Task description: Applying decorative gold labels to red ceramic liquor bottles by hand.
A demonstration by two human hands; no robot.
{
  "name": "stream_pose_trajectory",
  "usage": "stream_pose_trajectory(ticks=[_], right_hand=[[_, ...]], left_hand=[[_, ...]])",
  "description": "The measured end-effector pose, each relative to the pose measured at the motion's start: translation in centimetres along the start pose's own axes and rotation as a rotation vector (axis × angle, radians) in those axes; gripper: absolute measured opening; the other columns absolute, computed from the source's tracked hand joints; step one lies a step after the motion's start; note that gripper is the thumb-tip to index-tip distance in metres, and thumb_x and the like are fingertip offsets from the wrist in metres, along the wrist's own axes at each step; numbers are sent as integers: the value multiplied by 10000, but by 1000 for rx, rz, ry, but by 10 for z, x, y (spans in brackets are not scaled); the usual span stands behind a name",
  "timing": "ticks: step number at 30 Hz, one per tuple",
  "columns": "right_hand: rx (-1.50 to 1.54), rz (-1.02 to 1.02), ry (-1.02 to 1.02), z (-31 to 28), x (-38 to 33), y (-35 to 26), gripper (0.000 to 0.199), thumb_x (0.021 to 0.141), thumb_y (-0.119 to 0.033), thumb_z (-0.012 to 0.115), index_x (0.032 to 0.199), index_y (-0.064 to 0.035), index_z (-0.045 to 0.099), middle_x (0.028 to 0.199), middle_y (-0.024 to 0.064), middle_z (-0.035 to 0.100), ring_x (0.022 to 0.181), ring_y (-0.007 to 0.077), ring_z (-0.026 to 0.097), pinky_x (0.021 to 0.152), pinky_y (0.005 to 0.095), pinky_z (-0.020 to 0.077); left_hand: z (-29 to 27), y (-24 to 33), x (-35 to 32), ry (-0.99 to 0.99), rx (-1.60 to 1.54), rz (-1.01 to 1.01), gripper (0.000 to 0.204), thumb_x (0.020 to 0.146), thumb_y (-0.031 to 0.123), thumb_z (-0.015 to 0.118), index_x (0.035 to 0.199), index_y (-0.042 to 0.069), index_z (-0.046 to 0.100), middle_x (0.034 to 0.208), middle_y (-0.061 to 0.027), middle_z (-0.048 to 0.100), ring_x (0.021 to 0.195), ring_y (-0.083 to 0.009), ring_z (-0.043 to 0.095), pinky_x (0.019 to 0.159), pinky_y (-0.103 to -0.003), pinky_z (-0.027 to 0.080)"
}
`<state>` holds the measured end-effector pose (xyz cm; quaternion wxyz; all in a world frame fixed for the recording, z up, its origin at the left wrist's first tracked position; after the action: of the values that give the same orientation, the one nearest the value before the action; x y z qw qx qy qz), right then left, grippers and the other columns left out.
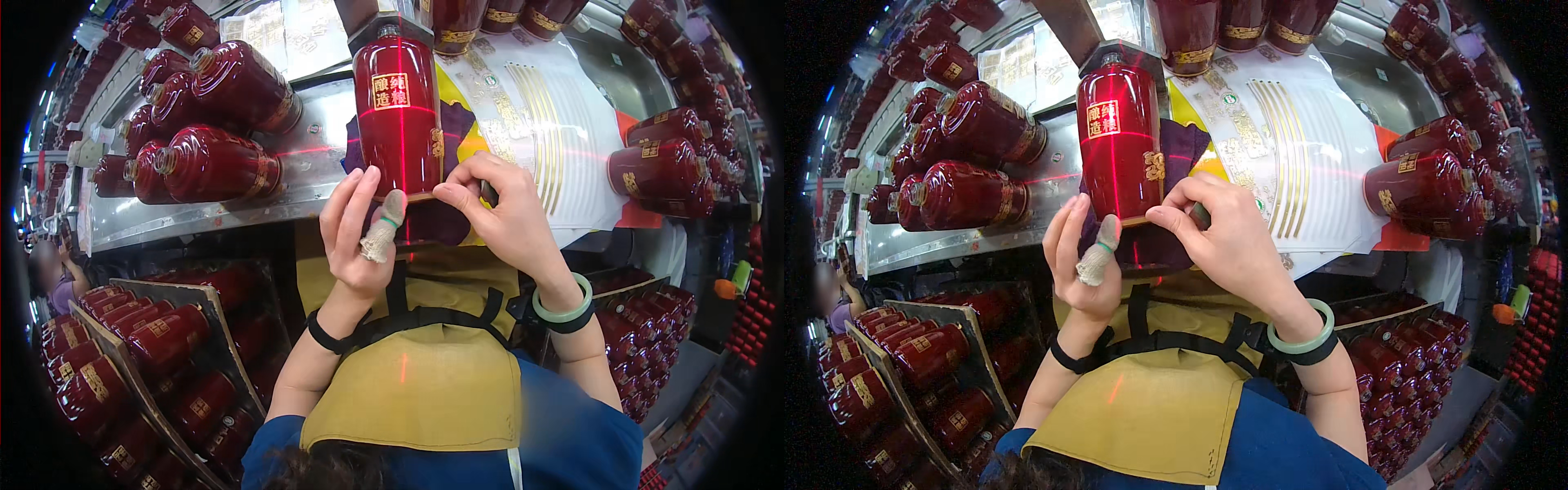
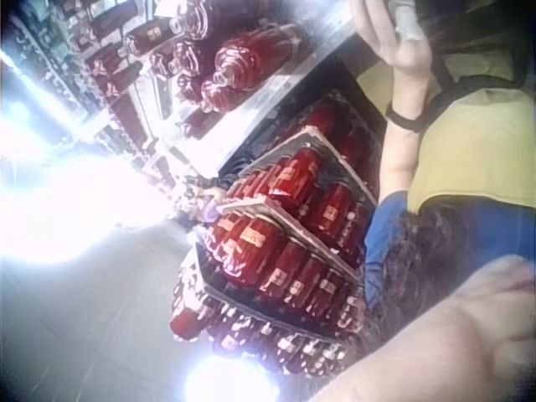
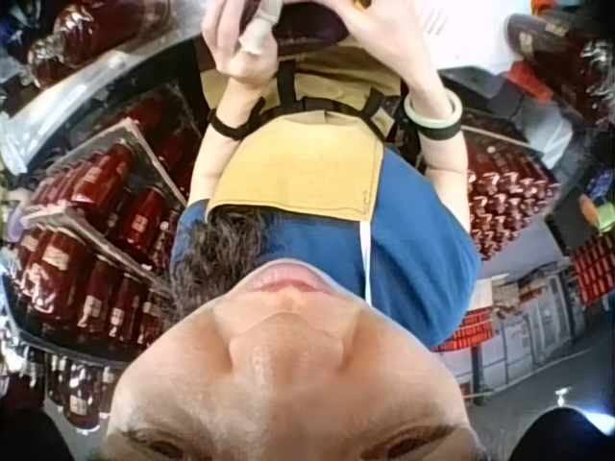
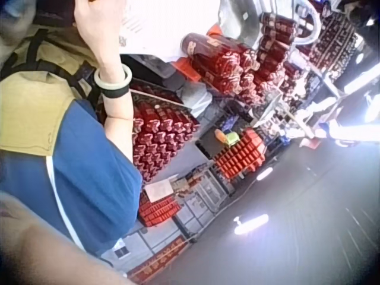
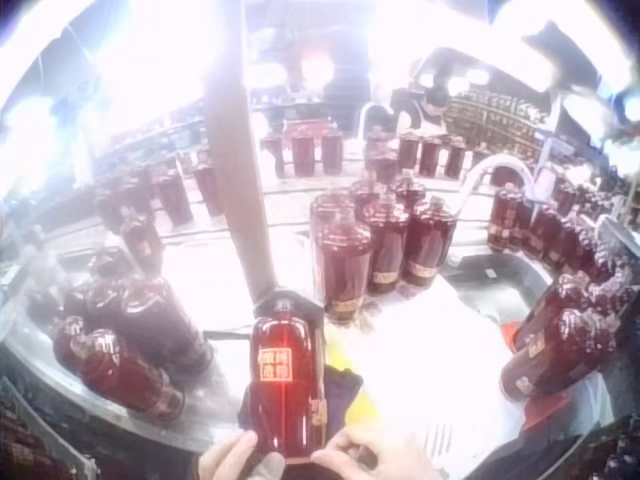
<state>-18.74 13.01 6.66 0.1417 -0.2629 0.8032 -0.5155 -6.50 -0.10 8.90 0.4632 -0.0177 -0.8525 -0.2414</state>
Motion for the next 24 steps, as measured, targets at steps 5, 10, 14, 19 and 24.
stream_pose_trajectory(ticks=[5, 10, 14, 19, 24], right_hand=[[-25, -14, 2, 1, 0, 0, 235, 915, -182, 783, 864, 31, 697, 780, 122, 656, 606, 198, 597, 598, 341, 461], [-40, -50, 2, 5, 3, -9, 219, 905, -172, 782, 854, 22, 692, 759, 117, 632, 610, 202, 572, 589, 347, 446], [-55, -72, 24, 5, 2, -12, 218, 904, -171, 779, 855, 21, 688, 768, 117, 631, 618, 228, 585, 595, 357, 450], [-64, -59, -3, 7, 2, -11, 227, 900, -176, 782, 851, 23, 684, 784, 123, 638, 622, 240, 594, 602, 363, 459], [-70, -68, 23, 3, 1, -13, 227, 892, -177, 790, 845, 19, 684, 776, 123, 647, 627, 245, 603, 602, 366, 459]], left_hand=[[4, 2, 8, -17, -45, -12, 395, 810, -54, 826, 1181, -81, 694, 1190, -168, 720, 1085, -311, 696, 928, -391, 583], [2, -24, -6, 12, -156, -125, 340, 813, -120, 782, 1144, -80, 713, 1162, -191, 730, 1058, -342, 721, 917, -407, 597], [0, -19, -7, 31, -137, -80, 370, 816, -131, 770, 1177, -84, 701, 1168, -197, 726, 1072, -348, 713, 943, -421, 589], [0, -4, -4, 0, -30, -19, 451, 822, -89, 791, 1252, -100, 655, 1222, -185, 708, 1138, -340, 679, 976, -402, 576], [5, 9, 10, -73, -18, 2, 386, 814, -52, 820, 1180, -86, 703, 1215, -170, 717, 1147, -320, 676, 935, -381, 587]])
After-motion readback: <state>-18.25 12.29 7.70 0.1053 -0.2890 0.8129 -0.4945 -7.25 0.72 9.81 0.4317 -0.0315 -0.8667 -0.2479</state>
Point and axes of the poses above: each hand's wrist, its own x-axis towards the middle knuckle, its own z-axis out of the palm, y = z × x, the point moved 10 cm from there along x, towards the middle knuckle
